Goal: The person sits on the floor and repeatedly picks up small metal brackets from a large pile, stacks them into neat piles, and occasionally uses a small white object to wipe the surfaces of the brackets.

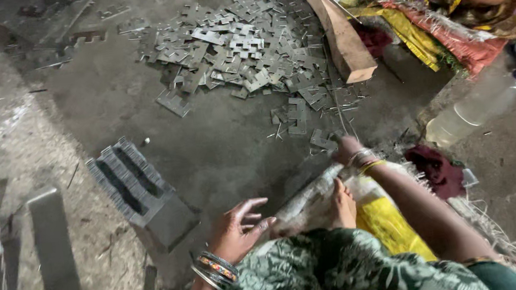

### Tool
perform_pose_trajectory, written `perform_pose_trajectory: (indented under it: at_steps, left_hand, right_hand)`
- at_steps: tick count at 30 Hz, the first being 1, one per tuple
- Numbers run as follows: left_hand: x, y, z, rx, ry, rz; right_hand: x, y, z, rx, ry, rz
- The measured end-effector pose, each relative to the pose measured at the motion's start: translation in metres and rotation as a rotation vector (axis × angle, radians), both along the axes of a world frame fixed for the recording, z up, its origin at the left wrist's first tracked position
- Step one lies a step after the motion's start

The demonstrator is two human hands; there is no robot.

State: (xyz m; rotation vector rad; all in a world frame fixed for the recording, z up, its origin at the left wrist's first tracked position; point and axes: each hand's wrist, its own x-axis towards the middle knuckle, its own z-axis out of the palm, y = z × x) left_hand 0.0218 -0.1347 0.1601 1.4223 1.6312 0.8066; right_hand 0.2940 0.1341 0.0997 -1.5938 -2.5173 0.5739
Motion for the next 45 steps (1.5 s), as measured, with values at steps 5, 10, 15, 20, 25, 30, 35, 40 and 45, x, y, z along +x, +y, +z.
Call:
perform_pose_trajectory:
  at_steps: [5, 10, 15, 20, 25, 30, 35, 40, 45]
  left_hand:
    - [-0.010, 0.042, -0.101, 0.034, -0.259, 0.070]
    - [-0.013, 0.029, -0.188, 0.032, -0.052, 0.453]
    - [-0.012, 0.008, -0.230, -0.020, 0.006, 0.560]
    - [-0.015, 0.007, -0.225, 0.050, 0.157, 0.585]
    - [-0.014, -0.001, -0.203, 0.356, 0.335, 0.549]
    - [-0.013, -0.003, -0.189, 0.347, 0.345, 0.615]
    - [-0.015, 0.000, -0.183, 0.195, 0.382, 0.675]
    - [-0.015, 0.013, -0.188, 0.280, 0.298, 0.678]
    - [-0.016, 0.009, -0.198, 0.329, 0.354, 0.675]
  right_hand:
    - [0.014, 0.010, -0.034, -0.042, -0.294, -0.140]
    - [0.048, 0.037, -0.044, -0.091, -0.313, -0.287]
    - [0.030, 0.053, -0.057, -0.143, -0.353, -0.237]
    - [-0.040, 0.082, -0.056, 0.009, -0.407, -0.017]
    - [-0.126, 0.094, -0.044, -0.016, -0.186, -0.110]
    - [-0.120, 0.106, -0.042, 0.020, 0.170, -0.157]
    - [0.007, 0.130, -0.049, -0.087, -0.449, -0.595]
    - [0.053, 0.134, -0.073, 0.066, -0.393, -0.450]
    - [0.026, 0.143, -0.075, 0.087, 0.016, -0.365]
